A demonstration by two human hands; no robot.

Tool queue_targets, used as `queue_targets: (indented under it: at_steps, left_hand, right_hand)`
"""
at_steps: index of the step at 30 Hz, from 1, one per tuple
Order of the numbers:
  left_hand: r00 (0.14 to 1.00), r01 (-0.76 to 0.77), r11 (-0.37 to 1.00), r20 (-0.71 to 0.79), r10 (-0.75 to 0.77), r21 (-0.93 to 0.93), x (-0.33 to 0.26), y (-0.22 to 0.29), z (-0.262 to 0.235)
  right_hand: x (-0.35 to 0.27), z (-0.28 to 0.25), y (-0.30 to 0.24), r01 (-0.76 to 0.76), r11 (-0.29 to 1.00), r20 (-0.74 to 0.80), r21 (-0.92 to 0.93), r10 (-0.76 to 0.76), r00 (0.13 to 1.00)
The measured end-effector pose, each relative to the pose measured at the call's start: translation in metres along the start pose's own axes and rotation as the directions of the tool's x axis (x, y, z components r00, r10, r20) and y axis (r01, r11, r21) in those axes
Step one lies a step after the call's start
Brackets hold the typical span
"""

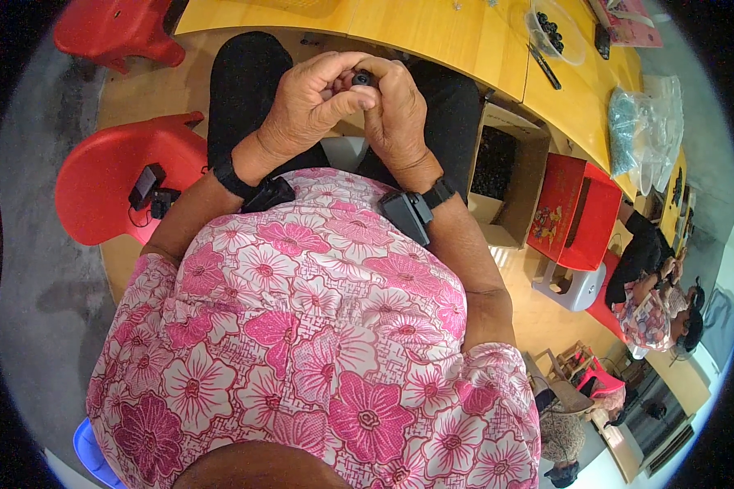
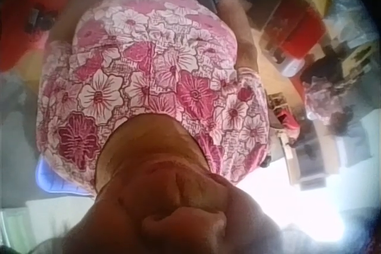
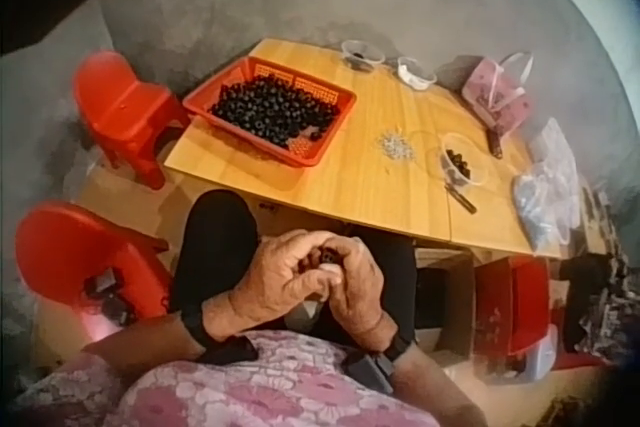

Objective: The person takes black plastic pieces and small pins from the table and red basket, then inserts the pins into the black plastic pieces by hand.

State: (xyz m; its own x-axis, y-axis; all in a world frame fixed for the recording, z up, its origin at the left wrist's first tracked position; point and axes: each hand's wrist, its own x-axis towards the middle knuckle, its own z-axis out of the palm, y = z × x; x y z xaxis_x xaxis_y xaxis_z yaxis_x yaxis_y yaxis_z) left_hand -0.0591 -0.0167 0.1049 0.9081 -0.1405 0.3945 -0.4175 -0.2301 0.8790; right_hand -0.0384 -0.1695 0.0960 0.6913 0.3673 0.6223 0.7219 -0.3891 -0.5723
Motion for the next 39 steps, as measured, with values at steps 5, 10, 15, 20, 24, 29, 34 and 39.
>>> queue_targets:
  at_steps: [5,10,15,20,24,29,34,39]
  left_hand:
    - [0.981,0.191,0.93,0.09,-0.171,-0.314,0.0,0.004,-0.006]
    - [0.916,0.394,0.733,0.169,-0.364,-0.555,-0.004,0.001,-0.009]
    - [0.91,0.376,0.661,0.122,-0.397,-0.65,-0.005,-0.007,-0.011]
    - [0.907,0.393,0.691,0.129,-0.402,-0.607,-0.005,-0.005,-0.015]
    - [0.894,0.421,0.669,0.156,-0.42,-0.612,-0.006,-0.006,-0.017]
    - [0.946,0.321,0.762,0.145,-0.291,-0.562,-0.008,-0.006,-0.01]
    - [0.981,0.181,0.9,0.142,-0.135,-0.396,-0.007,0.005,-0.016]
    - [0.995,-0.03,1.0,0.092,0.028,0.011,-0.004,0.002,-0.017]
  right_hand:
    - [0.008,-0.007,-0.005,0.04,0.998,0.023,-0.038,-0.04,0.999]
    - [0.008,-0.005,-0.007,0.055,0.995,0.063,-0.086,-0.05,0.997]
    - [0.01,-0.004,-0.011,0.044,0.998,0.057,-0.045,-0.042,0.998]
    - [0.008,-0.002,-0.01,0.013,0.999,0.073,-0.034,-0.011,0.997]
    - [0.008,0.0,-0.009,0.029,0.997,0.098,-0.075,-0.022,0.995]
    - [0.005,0.0,-0.002,0.051,0.997,0.12,-0.05,-0.045,0.992]
    - [0.003,-0.001,-0.007,0.018,0.999,0.124,-0.029,-0.014,0.992]
    - [-0.001,0.001,-0.008,0.003,1.0,0.076,0.0,-0.003,0.997]
